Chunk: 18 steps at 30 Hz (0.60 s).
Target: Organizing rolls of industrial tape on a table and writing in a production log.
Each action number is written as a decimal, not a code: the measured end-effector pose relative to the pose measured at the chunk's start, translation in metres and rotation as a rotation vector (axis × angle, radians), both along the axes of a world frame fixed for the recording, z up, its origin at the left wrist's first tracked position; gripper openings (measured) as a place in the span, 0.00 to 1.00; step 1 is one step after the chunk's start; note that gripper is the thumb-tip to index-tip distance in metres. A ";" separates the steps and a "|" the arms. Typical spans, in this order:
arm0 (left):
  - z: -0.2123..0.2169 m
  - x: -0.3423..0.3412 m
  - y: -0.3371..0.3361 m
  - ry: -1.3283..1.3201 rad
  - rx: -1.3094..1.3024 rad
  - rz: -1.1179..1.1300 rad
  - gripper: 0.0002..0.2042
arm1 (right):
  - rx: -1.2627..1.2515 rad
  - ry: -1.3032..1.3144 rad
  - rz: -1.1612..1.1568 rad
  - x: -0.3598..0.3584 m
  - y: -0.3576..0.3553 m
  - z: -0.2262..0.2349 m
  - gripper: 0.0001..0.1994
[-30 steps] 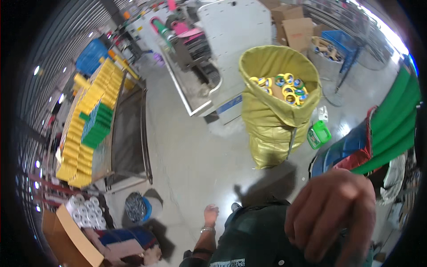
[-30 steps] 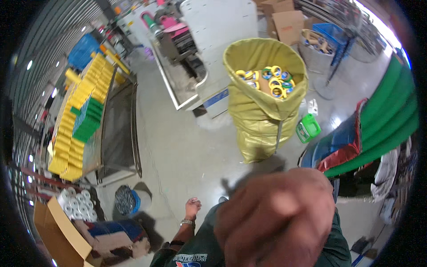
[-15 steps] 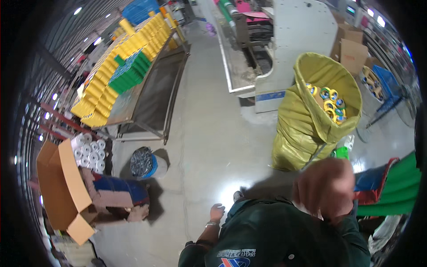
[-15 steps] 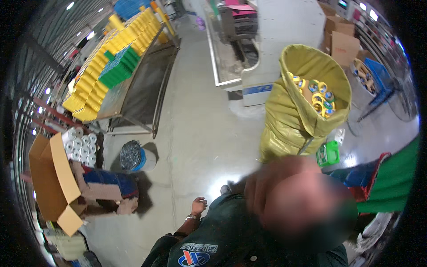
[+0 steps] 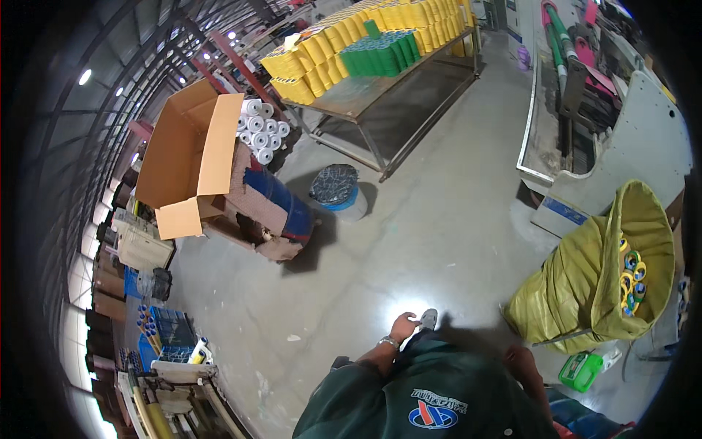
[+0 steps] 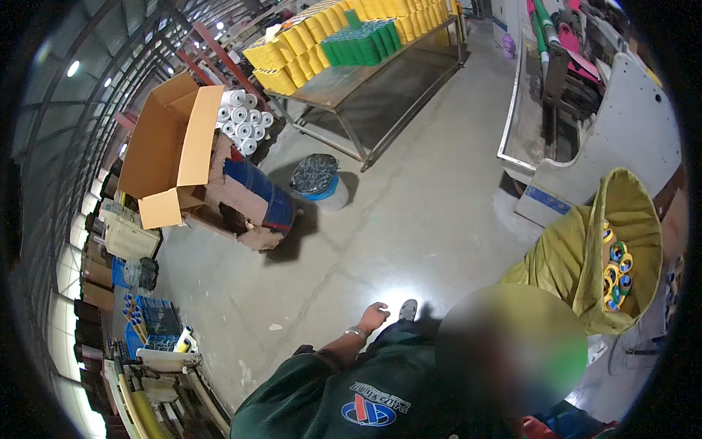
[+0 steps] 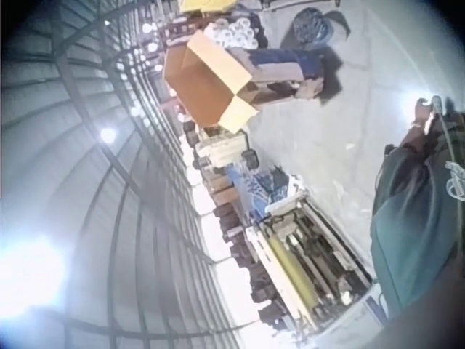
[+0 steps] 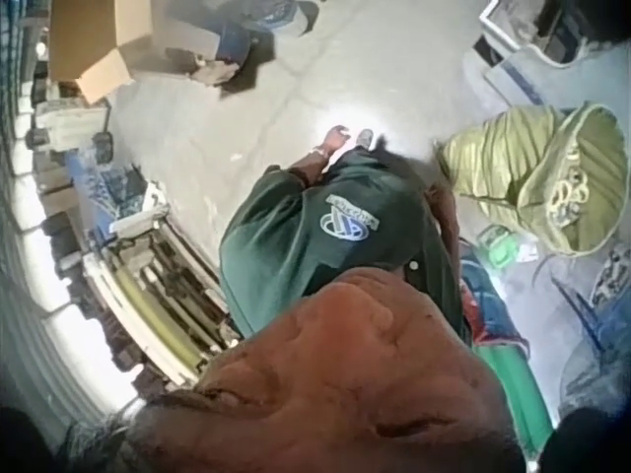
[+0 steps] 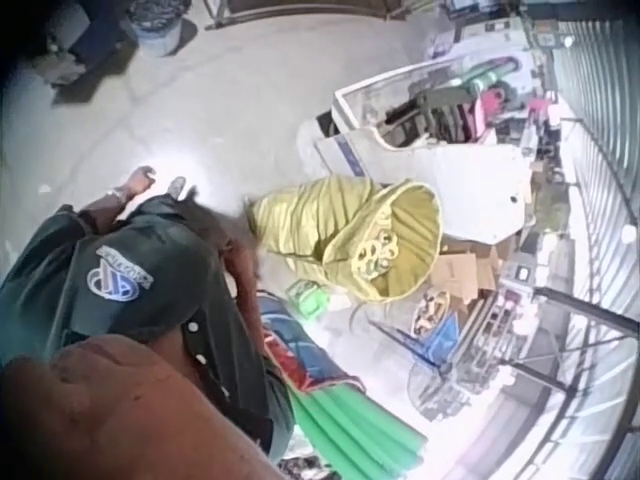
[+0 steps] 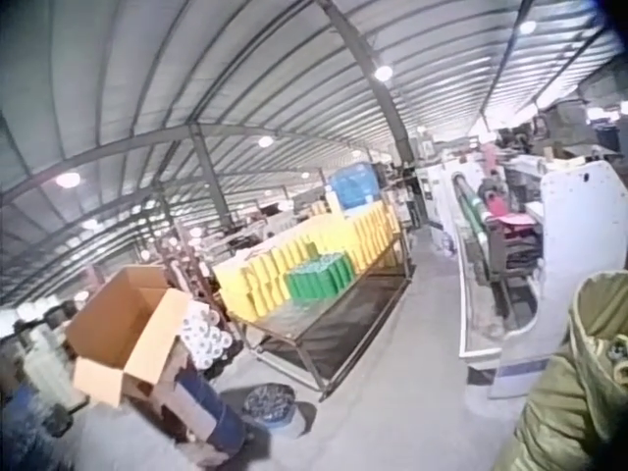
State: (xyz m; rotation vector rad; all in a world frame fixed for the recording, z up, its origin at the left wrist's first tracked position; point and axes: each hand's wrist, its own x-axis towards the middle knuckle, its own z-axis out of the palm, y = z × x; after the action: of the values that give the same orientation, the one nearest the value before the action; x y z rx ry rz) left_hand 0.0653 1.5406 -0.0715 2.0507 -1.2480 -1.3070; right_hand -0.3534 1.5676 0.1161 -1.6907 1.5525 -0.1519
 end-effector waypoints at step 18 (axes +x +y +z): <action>-0.038 0.113 -0.056 0.550 0.082 0.118 0.16 | -0.123 0.145 0.326 0.034 -0.065 -0.125 0.11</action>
State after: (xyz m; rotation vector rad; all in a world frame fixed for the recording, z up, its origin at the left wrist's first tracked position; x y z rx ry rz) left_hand 0.1787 1.4849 -0.1097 1.6148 -0.8241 -1.7276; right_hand -0.3190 1.5026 -0.0088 -2.0659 1.3685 0.0457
